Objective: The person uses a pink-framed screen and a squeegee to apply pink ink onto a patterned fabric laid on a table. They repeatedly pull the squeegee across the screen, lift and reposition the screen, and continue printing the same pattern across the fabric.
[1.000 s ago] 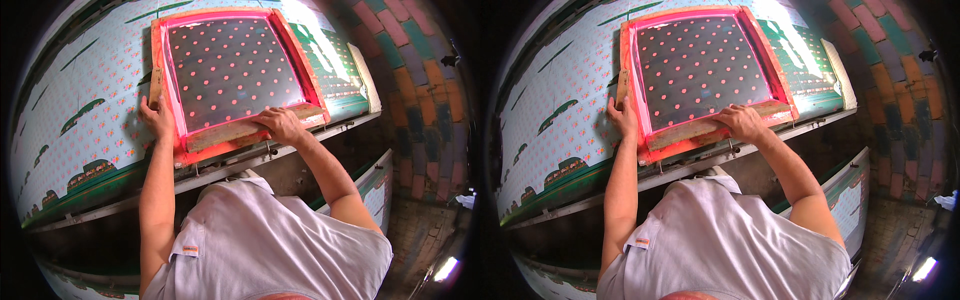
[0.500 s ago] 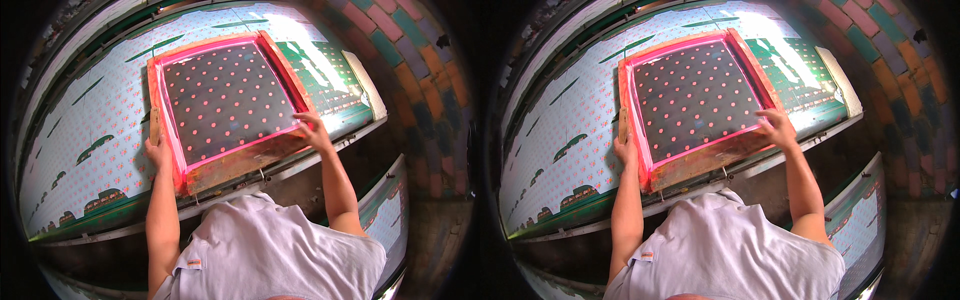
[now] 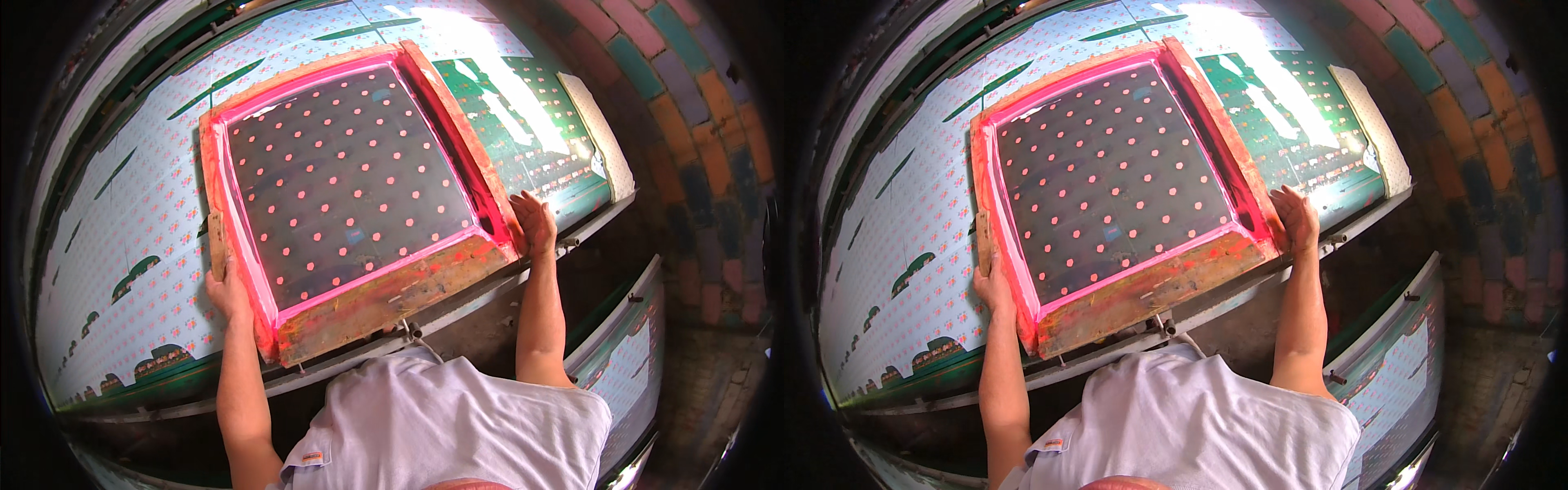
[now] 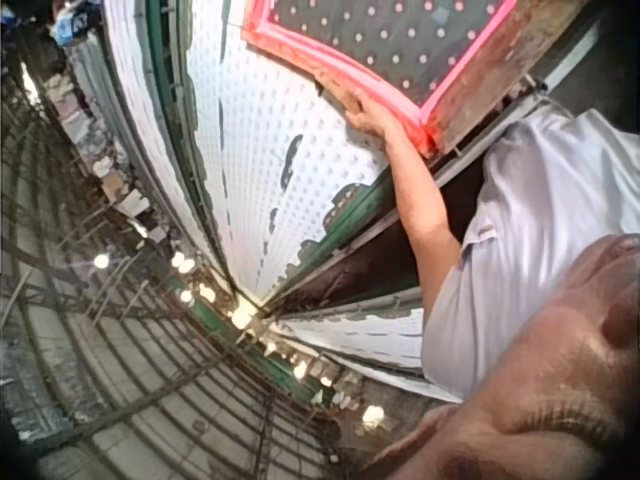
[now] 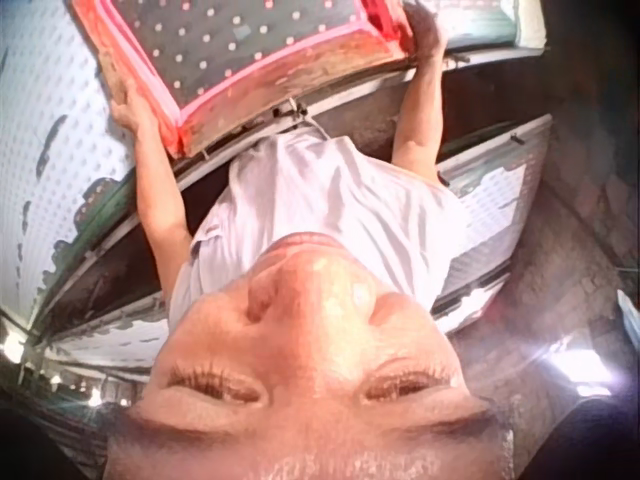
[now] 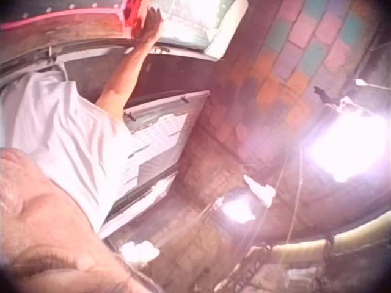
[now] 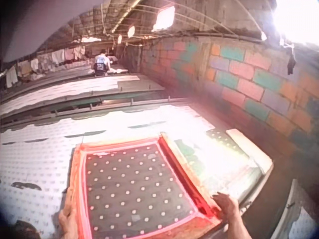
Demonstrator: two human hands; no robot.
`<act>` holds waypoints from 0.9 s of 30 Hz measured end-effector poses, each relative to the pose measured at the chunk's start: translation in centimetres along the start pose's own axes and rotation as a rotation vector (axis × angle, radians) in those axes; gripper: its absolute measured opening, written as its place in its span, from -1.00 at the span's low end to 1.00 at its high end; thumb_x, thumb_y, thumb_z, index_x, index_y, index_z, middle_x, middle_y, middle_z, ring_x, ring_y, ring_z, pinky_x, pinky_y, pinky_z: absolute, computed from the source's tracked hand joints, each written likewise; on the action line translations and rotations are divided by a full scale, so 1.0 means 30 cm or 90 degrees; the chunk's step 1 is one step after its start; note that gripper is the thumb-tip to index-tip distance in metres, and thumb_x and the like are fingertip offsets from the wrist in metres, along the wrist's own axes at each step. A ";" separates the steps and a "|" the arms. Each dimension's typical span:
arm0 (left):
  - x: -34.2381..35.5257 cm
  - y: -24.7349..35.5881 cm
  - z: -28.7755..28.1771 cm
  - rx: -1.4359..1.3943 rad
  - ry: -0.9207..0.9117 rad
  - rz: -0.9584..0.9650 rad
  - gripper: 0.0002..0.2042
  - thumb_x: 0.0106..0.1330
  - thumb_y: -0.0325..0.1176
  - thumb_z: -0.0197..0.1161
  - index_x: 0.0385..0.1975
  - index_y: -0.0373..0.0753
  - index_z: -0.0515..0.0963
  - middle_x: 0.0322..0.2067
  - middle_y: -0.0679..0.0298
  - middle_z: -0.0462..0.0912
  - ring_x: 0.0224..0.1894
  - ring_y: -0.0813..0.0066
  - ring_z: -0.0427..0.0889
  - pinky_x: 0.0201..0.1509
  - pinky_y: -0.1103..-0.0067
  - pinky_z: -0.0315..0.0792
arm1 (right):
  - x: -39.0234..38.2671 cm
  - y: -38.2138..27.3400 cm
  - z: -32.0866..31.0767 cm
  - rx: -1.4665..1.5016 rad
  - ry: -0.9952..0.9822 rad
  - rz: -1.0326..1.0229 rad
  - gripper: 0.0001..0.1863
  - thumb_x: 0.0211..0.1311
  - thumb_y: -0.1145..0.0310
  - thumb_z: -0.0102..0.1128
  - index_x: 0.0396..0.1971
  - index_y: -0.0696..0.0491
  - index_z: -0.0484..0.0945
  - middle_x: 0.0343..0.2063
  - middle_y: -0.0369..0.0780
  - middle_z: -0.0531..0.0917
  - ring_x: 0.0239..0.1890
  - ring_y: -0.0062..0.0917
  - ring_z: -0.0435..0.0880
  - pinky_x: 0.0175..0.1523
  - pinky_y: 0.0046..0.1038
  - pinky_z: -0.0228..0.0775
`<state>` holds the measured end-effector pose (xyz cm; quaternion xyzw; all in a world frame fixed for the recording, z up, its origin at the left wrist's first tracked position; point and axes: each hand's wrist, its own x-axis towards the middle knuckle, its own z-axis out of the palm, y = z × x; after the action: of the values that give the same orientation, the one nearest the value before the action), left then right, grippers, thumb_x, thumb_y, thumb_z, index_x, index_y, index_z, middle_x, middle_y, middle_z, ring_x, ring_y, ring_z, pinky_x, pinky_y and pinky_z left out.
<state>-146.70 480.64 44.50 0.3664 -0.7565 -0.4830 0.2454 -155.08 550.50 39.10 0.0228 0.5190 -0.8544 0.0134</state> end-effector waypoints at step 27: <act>0.051 -0.027 -0.083 -0.275 -0.131 -0.192 -0.67 0.39 -0.44 0.52 0.06 -0.43 0.62 -0.09 0.06 0.82 -0.11 0.35 0.83 0.01 0.36 0.72 | -0.250 -0.700 0.561 -0.289 -0.329 -0.053 0.08 0.55 -0.39 0.12 0.67 0.22 0.16 0.69 0.01 0.20 0.72 -0.13 0.15 0.75 0.06 -0.03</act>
<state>-145.56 477.83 44.82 0.3631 -0.5939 -0.6989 0.1646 -148.99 545.25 65.86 -0.2194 0.6760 -0.6942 0.1142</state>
